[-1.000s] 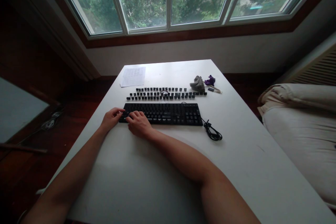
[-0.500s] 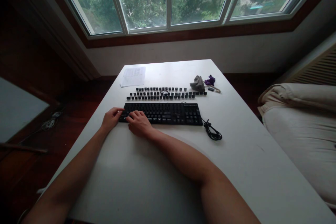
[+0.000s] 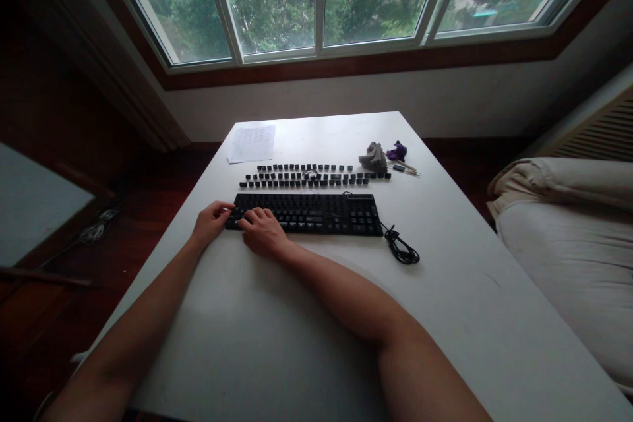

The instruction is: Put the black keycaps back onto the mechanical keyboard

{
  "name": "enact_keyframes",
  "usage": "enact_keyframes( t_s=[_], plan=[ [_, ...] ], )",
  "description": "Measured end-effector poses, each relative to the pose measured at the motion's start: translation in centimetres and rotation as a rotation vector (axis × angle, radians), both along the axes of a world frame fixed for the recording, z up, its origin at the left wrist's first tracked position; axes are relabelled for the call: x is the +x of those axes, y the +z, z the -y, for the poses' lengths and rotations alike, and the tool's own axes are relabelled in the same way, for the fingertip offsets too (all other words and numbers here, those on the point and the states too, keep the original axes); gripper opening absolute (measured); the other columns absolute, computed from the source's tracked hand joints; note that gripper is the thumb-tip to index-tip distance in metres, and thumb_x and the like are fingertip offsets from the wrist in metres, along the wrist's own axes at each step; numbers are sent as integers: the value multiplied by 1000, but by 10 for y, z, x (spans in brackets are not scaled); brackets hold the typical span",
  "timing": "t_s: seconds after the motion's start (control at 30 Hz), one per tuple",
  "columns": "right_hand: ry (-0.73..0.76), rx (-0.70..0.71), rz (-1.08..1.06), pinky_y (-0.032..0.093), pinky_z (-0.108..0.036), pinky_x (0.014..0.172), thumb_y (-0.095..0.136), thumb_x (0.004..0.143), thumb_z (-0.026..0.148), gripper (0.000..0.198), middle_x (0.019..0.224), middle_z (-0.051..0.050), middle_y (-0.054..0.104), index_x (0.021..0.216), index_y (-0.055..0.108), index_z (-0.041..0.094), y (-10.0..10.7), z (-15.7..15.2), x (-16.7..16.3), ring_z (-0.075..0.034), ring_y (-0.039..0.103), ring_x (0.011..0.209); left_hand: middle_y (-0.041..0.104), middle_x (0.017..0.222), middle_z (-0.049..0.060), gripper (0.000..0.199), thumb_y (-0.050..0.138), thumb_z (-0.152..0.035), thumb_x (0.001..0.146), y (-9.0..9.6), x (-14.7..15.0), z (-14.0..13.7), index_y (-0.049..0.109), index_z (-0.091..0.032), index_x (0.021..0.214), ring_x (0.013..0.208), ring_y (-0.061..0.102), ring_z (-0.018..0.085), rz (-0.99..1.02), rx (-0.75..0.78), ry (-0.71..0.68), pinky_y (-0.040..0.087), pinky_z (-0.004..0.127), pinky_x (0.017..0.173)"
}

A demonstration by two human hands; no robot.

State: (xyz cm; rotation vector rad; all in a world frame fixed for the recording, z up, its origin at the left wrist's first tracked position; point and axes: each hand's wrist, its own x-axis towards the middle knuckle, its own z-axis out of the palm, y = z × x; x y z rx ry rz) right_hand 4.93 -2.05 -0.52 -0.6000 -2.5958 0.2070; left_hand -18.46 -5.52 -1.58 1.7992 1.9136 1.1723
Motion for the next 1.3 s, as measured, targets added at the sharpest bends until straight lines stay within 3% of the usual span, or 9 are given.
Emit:
enact_keyframes(
  t_s=[0.1,0.43,0.63,0.87,1.0,1.17,1.3],
  plan=[
    [-9,-3,12,36,-43,102,60,93,27,28,128,-12,59,121,64,21,2,1,-1,-28,45,122,72,90,3,25,61,-34,87,-1,0,0,74,-20,103,69,60,15,58,-26,34,47,27,62],
    [-40,-19,25,37,-43,100,59,95,28,30,127,-12,60,124,63,22,9,2,-6,-28,47,120,71,98,4,22,60,-33,85,1,0,0,74,-21,98,77,61,15,73,1,3,49,27,67],
    [-98,-11,2,39,-43,102,61,95,33,43,140,-13,54,136,59,22,11,1,-14,-29,46,126,65,73,-1,26,63,-35,83,-1,-6,1,73,-20,102,60,54,13,147,-61,18,43,25,56],
    [-126,-2,81,35,-47,108,66,93,48,67,147,-16,50,151,45,24,6,-3,-24,-32,43,132,63,70,-1,27,66,-36,78,2,-6,1,72,-19,98,61,54,14,213,-80,22,42,25,56],
    [-133,8,92,35,-47,107,64,94,47,65,146,-16,51,151,45,24,7,-3,-24,-32,43,131,66,74,-1,32,66,-35,76,3,-3,-2,71,-19,103,63,56,14,252,-85,28,44,26,58],
    [-141,21,102,35,-47,107,65,94,46,65,146,-16,51,151,44,23,9,-2,-24,-33,42,131,70,84,2,25,64,-38,80,-1,-3,-5,71,-19,94,73,61,17,228,-52,67,49,28,68],
    [-138,35,97,36,-47,106,65,94,45,63,145,-16,52,150,45,23,7,-2,-24,-33,43,131,72,93,4,28,64,-40,83,-8,-2,-7,70,-20,102,77,63,18,183,-31,97,50,29,69]
  ],
)
